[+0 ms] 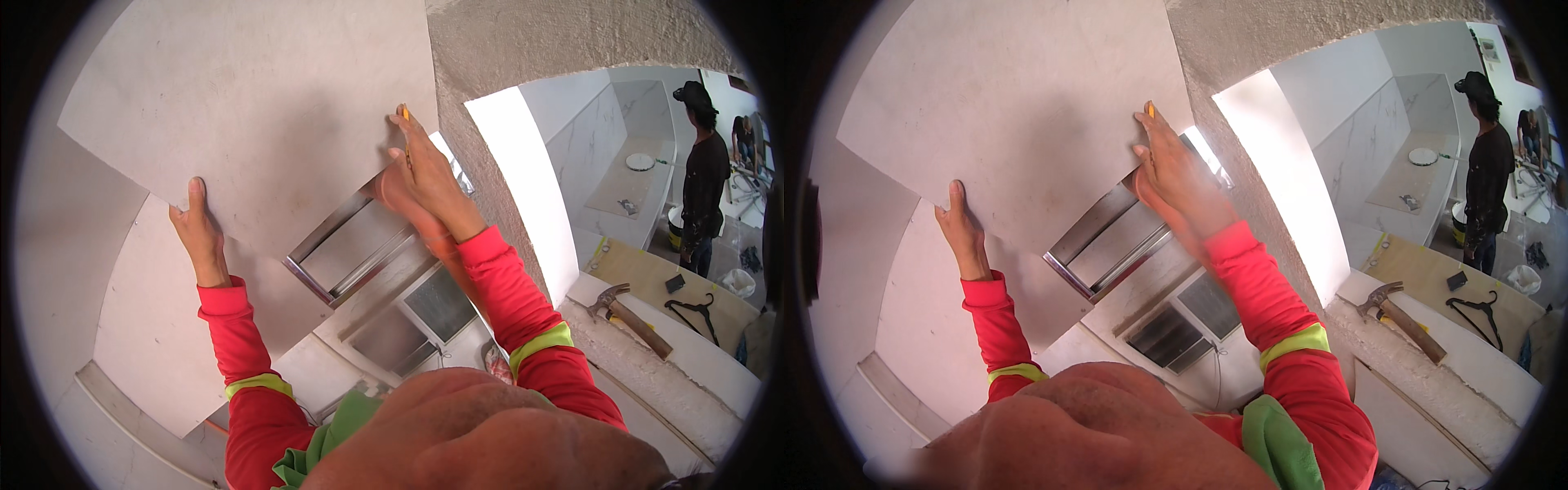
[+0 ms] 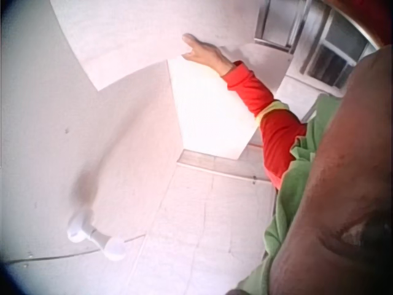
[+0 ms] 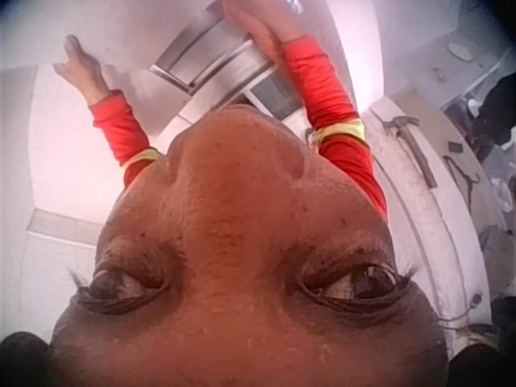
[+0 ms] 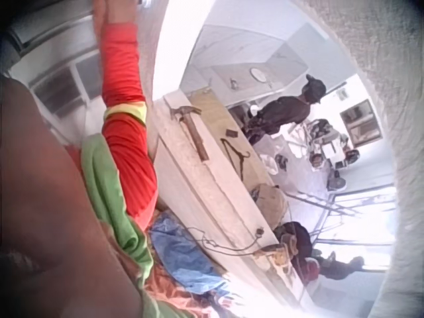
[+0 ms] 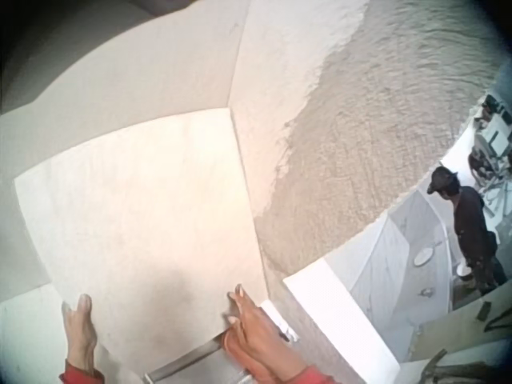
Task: The person positions a white ceiling panel against the ceiling, then measures and marks a board on the floor using a tape measure and pencil. The person handles the panel and board while preparing for installation.
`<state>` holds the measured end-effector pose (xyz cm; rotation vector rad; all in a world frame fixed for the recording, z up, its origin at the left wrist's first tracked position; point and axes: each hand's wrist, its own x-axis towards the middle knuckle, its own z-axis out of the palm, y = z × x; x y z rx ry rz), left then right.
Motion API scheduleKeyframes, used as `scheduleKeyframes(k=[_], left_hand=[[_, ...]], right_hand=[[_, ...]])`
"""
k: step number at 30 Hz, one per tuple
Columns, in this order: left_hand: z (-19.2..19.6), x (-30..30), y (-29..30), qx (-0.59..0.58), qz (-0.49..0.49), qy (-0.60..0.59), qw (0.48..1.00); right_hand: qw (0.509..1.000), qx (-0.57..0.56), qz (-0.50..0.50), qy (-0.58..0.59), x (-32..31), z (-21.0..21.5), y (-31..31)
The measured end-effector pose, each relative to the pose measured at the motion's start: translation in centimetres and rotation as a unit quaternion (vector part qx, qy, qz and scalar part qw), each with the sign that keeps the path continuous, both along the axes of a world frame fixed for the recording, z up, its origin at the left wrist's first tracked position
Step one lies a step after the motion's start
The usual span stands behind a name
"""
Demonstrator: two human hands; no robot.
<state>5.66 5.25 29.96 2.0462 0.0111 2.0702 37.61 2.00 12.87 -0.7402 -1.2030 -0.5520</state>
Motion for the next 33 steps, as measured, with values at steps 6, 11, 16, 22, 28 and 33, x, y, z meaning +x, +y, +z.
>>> scheduleKeyframes(k=[6, 11, 16, 22, 28, 33], left_hand=[[0.3, 0.1, -0.5, -0.005, -0.003, 0.008, 1.000], [0.0, 0.4, -0.5, -0.004, 0.009, -0.001, 1.000], [0.3, 0.8, -0.4, 0.011, 0.029, -0.025, 0.999], [0.9, -0.7, 2.0, 0.022, -0.004, -0.028, 0.999], [2.6, -2.5, 4.7, 0.053, -0.047, -0.033, 0.997], [3.2, -3.5, 5.6, -0.008, -0.191, 0.019, 0.981]], right_hand=[[1.000, -0.014, 0.008, -0.004, -0.3, 0.0, -0.2], [0.999, -0.043, 0.006, 0.008, -0.4, 0.3, -0.2], [1.000, 0.004, -0.008, -0.005, -2.6, -1.4, -1.5], [0.988, -0.029, 0.116, -0.097, -10.6, -13.6, -3.0], [0.936, -0.253, 0.240, 0.048, -19.1, -29.8, -0.5], [0.866, -0.407, 0.290, 0.033, -21.4, -39.8, -1.7]])
